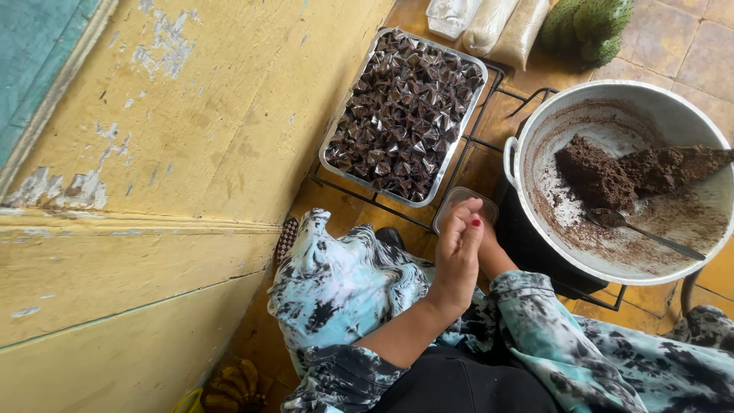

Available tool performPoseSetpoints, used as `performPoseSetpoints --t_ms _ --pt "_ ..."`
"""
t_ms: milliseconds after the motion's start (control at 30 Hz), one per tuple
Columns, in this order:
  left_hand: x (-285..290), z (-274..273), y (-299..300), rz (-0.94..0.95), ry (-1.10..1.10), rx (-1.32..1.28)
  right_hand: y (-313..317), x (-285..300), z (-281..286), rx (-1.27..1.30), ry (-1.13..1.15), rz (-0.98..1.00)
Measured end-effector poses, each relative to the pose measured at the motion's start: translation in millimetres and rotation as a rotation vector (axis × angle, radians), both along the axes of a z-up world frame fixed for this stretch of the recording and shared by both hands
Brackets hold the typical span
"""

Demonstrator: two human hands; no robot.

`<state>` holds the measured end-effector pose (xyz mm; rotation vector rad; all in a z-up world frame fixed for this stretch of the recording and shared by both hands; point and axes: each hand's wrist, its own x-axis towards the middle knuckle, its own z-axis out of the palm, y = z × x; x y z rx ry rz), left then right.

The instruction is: Pinching and shaping small portions of dough from a large mixing pot by hand

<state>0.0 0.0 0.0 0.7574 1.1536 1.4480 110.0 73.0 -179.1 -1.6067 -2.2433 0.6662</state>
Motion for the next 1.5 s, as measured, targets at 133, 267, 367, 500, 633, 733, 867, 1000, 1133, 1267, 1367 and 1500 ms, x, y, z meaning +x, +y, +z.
performPoseSetpoints --t_ms 133,267,367,500,633,733,867,1000,1133,1267,1367,1500 --pt "11 -18 -2 -0.004 -0.052 -0.046 0 -14 13 -0.024 0.027 -0.013" --pt "12 -21 0 -0.001 -0.069 -0.060 2 -20 22 -0.050 0.045 -0.024" --pt "11 -14 0 -0.015 -0.093 -0.073 4 -23 29 -0.067 0.055 -0.035" --pt "9 -1 0 -0.012 -0.082 -0.083 2 -22 34 -0.094 0.071 -0.063" --pt "12 -6 -1 -0.019 -0.088 -0.080 1 -19 42 -0.116 0.085 -0.102" --pt "14 -7 -1 -0.020 -0.081 -0.073 1 -18 49 -0.130 0.096 -0.128" --pt "13 -4 -2 -0.023 -0.073 -0.047 -2 -15 56 -0.154 0.117 -0.161" --pt "16 -11 -2 -0.014 -0.063 -0.028 -4 -9 62 -0.173 0.147 -0.211" --pt "22 -21 -2 -0.014 -0.118 -0.045 -6 -2 65 -0.199 0.175 -0.254" --pt "11 8 1 -0.021 -0.138 -0.071 -7 10 50 -0.231 0.200 -0.301" --pt "6 0 11 -0.004 -0.095 -0.049 3 27 9 -0.251 0.269 -0.330" --pt "-1 -21 24 0.034 0.036 -0.048 2 42 -19 -0.273 0.290 -0.375"
